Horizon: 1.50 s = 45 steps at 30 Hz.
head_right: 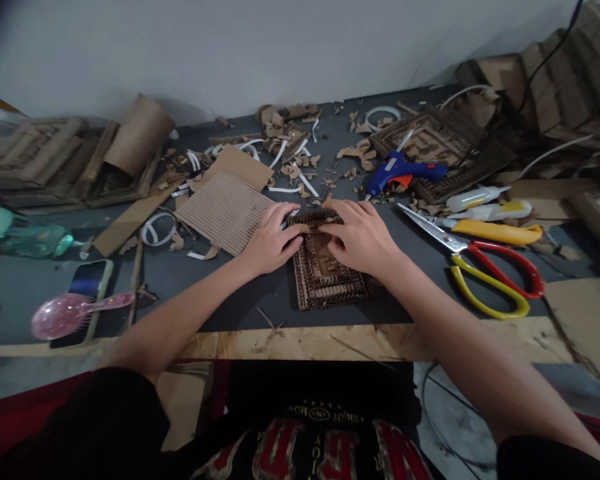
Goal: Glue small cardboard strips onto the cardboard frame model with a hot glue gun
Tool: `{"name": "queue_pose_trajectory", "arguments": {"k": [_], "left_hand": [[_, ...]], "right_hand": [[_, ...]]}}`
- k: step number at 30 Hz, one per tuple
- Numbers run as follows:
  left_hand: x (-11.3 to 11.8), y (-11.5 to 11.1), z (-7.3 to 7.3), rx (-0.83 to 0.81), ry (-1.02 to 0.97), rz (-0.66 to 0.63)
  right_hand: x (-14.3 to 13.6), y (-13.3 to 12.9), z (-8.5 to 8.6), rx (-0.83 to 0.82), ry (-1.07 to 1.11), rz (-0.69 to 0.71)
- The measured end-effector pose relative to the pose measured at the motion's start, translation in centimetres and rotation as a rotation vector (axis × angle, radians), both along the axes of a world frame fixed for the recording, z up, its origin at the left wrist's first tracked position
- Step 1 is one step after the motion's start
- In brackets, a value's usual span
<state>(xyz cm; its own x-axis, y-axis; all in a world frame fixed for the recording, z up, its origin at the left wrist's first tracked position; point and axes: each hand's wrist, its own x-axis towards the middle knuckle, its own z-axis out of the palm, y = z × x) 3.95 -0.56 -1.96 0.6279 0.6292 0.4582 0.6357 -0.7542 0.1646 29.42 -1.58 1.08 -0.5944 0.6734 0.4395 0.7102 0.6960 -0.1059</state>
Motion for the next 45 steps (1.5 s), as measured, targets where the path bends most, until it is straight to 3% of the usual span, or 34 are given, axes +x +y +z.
{"name": "queue_pose_trajectory", "arguments": {"k": [24, 32, 45], "left_hand": [[-0.13, 0.21, 0.23, -0.111, -0.006, -0.027], [-0.11, 0.12, 0.00, -0.052, -0.023, -0.030], [-0.12, 0.18, 0.18, -0.083, -0.021, -0.019]], "right_hand": [[0.15, 0.06, 0.09, -0.091, 0.025, -0.001], [0.25, 0.19, -0.06, -0.061, 0.014, 0.014], [0.73, 0.50, -0.02, -0.151, 0.061, 0.021]]}}
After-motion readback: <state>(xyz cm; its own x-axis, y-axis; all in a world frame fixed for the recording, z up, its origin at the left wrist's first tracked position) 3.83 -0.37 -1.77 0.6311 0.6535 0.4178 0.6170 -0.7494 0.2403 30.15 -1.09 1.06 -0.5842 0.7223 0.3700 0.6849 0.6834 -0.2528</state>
